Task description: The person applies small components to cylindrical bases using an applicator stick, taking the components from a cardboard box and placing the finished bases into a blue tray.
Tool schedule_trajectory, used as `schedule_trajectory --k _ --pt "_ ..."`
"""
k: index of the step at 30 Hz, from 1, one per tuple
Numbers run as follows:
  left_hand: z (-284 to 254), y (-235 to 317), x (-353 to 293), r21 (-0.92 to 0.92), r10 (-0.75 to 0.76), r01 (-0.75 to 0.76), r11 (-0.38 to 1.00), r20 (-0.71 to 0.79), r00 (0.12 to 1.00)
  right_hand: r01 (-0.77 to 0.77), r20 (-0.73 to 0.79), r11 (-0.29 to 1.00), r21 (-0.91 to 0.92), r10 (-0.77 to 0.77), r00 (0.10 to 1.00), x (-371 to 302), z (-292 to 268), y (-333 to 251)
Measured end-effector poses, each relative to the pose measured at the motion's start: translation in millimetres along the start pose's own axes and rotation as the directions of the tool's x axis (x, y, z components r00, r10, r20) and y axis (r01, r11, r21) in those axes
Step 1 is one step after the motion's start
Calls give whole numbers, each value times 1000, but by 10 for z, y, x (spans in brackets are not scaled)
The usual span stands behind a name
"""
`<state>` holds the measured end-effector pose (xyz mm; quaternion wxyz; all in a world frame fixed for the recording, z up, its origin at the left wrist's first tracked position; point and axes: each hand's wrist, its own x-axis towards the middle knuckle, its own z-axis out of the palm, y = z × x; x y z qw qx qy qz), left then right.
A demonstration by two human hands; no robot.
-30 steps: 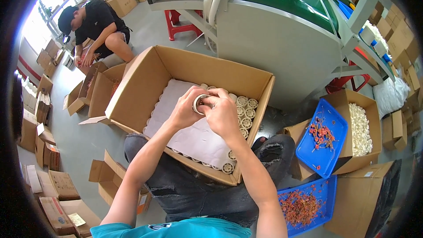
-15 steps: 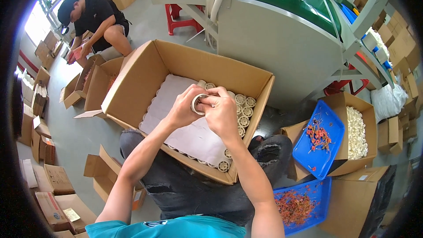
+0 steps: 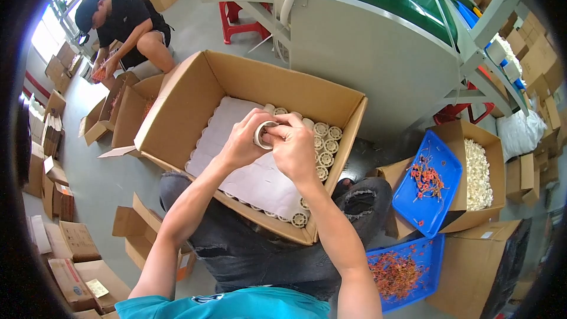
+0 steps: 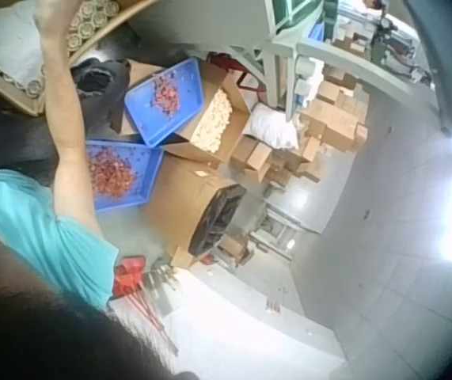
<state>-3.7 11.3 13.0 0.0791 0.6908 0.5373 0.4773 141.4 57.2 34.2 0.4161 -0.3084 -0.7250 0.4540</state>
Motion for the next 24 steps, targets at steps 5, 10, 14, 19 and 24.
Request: schedule_trajectory --k 5,10,14,19,24 --pt "-45 29 9 21 66 -67 998 50 997 75 12 996 -41 -74 997 -10 -18 -2" --pt "-27 34 -15 28 45 -46 999 42 998 81 85 995 -58 -76 993 8 -61 44" --pt "-58 39 -20 58 73 -75 996 37 997 70 68 998 -10 -69 995 9 -13 41" --pt "25 49 -32 -70 -84 84 994 1 996 -84 135 996 -21 86 987 97 -94 38" --pt "36 128 5 -243 -285 263 934 -62 956 -221 254 949 224 162 953 87 -116 12"
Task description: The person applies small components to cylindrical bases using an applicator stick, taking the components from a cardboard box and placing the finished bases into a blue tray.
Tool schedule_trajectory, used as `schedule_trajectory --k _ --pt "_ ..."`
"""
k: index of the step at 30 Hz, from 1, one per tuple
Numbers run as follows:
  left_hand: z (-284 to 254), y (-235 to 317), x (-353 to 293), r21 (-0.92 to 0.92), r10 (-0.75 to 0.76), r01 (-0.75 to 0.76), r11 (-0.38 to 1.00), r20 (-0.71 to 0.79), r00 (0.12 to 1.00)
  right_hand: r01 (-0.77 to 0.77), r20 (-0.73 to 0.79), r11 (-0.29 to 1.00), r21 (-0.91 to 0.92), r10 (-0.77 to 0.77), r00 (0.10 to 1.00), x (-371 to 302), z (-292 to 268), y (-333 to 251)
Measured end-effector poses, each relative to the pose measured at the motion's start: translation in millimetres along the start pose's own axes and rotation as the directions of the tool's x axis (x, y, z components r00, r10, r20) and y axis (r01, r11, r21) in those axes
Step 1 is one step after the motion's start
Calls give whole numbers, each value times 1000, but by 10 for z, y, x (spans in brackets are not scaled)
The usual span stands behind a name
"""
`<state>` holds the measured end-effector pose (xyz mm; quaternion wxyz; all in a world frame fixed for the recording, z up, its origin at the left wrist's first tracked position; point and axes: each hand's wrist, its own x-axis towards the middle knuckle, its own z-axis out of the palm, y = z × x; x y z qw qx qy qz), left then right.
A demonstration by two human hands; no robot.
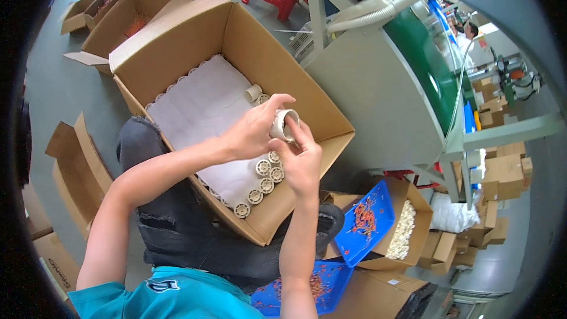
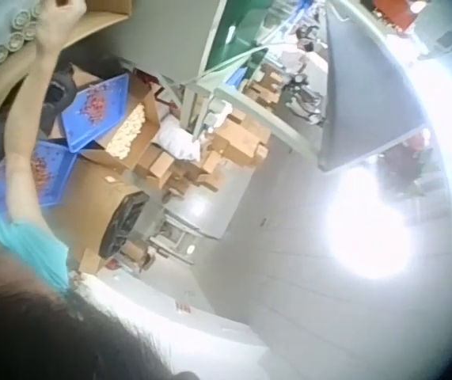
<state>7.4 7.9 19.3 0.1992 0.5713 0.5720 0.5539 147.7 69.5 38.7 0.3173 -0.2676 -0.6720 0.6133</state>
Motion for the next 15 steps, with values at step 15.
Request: schedule_trajectory --k 15 --pt "-691 927 -420 -464 286 -495 735 -449 846 313 -310 499 -808 -812 494 2216 -1523 -942"
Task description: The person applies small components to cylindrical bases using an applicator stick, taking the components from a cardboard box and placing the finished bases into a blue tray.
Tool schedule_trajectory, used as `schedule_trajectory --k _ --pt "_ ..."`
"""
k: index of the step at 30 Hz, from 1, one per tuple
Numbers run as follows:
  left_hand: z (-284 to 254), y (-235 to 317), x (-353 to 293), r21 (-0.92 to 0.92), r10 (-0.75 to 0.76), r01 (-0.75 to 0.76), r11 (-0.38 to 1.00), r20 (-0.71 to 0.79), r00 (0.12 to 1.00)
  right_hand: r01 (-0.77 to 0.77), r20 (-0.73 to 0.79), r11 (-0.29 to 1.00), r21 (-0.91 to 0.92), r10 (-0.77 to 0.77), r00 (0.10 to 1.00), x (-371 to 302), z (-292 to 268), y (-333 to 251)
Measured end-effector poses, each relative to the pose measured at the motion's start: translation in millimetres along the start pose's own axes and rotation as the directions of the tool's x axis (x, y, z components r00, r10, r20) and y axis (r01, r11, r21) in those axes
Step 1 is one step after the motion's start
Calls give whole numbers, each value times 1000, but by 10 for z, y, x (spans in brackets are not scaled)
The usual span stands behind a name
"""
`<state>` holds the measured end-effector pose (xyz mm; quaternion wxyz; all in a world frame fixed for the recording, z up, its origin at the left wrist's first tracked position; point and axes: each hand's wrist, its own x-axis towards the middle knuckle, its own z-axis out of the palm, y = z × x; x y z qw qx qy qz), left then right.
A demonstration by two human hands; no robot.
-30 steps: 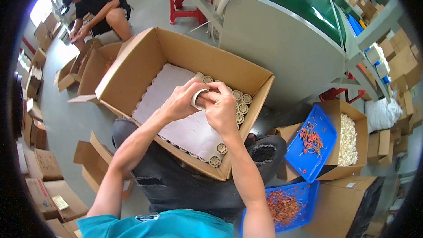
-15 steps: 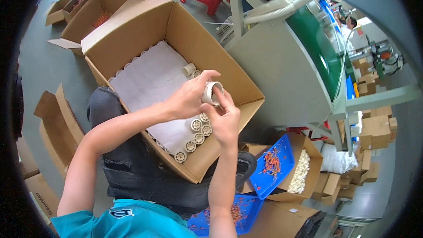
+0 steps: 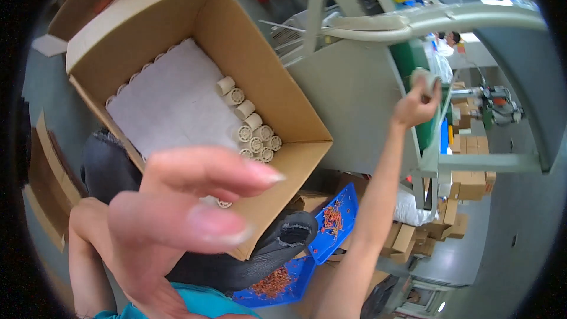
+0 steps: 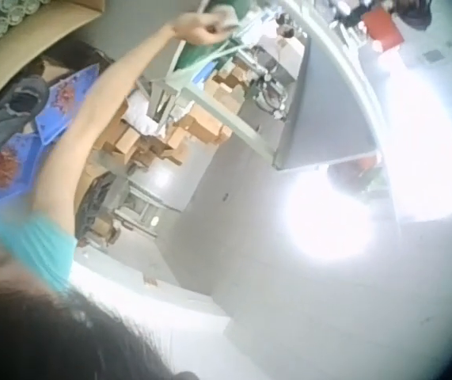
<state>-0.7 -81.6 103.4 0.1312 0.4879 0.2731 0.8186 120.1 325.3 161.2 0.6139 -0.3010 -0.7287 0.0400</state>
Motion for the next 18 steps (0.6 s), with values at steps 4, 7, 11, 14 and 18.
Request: schedule_trajectory --k 4,7,11,14,18 --pt "94 -120 27 33 -18 21 999 -99 995 148 -68 906 -397 -190 980 837 340 582" --pt "-88 -255 19 95 -29 42 995 -129 991 36 -16 942 -335 -44 999 1067 805 664" --pt "-291 -375 69 99 -50 66 993 -149 988 92 340 838 -537 115 933 1562 1029 1385" --pt "-173 -475 147 144 -58 79 987 -144 988 82 282 833 -547 91 955 1462 1084 1488" --pt "-185 -555 286 265 -184 258 929 -274 944 139 112 846 -515 -94 989 1405 862 1290"
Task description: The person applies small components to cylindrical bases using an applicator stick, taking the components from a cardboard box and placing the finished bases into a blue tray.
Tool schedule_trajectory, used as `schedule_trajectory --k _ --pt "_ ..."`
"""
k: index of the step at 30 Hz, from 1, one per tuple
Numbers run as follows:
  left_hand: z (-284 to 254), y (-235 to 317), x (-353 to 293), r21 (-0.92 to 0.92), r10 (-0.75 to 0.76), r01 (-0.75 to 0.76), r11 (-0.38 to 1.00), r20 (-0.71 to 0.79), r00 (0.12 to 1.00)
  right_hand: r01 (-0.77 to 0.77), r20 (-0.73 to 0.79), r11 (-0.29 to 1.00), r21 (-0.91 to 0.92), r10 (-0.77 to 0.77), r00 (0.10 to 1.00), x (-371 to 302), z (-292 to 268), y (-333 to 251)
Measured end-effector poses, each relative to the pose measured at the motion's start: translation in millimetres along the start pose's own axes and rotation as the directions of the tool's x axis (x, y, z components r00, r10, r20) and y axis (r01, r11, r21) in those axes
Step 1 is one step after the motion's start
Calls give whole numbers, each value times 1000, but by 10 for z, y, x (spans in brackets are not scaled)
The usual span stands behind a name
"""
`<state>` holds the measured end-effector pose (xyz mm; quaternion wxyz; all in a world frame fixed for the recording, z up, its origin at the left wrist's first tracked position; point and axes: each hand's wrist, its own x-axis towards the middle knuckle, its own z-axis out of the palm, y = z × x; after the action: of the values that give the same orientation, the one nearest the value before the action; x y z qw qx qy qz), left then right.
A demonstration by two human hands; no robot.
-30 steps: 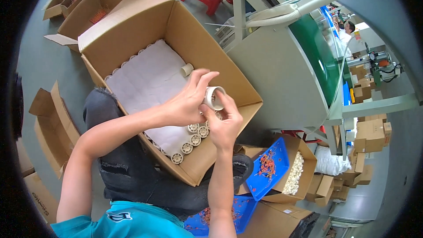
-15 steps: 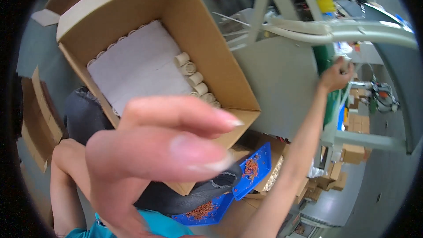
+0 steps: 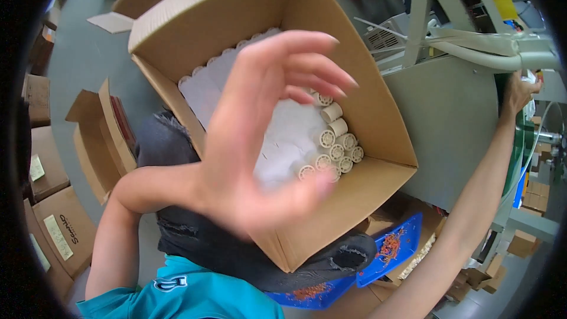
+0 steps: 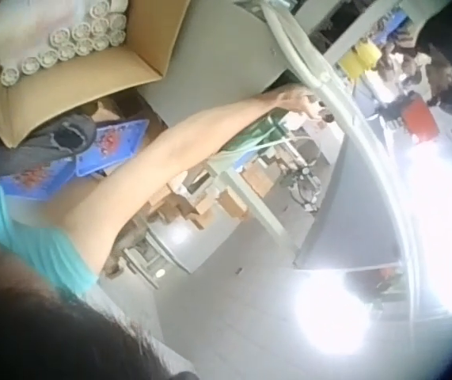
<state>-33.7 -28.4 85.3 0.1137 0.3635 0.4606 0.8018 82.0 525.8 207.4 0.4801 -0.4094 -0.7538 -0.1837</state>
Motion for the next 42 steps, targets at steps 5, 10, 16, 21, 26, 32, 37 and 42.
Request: schedule_trajectory --k 5,10,16,21,26,32,37,42 --pt "-267 -505 185 59 -434 435 899 -16 901 245 -108 945 216 -227 968 -1093 -1070 -671" --pt "-134 -1043 275 641 -374 133 756 257 891 280 159 922 266 -328 931 -2499 -2617 -428" --pt "-172 -2894 224 898 -578 -319 303 439 688 -697 755 696 171 362 547 -4657 -4245 -748" --pt "-465 -4188 63 900 -654 -318 297 435 619 -714 646 698 56 520 559 -5568 -4459 -1126" --pt "-920 -4608 227 660 -511 100 744 467 721 -704 640 639 311 406 652 -5441 -4401 -773" --pt "-784 -4356 -48 700 -762 457 549 194 618 -694 244 719 48 665 706 -5163 -4264 437" --pt "-875 -4197 -49 658 -789 564 498 74 610 -691 278 639 -339 770 575 -5306 -4172 1633" --pt "-555 -3202 117 655 -902 670 349 41 431 -614 310 536 -580 842 442 -5357 -4073 1689"
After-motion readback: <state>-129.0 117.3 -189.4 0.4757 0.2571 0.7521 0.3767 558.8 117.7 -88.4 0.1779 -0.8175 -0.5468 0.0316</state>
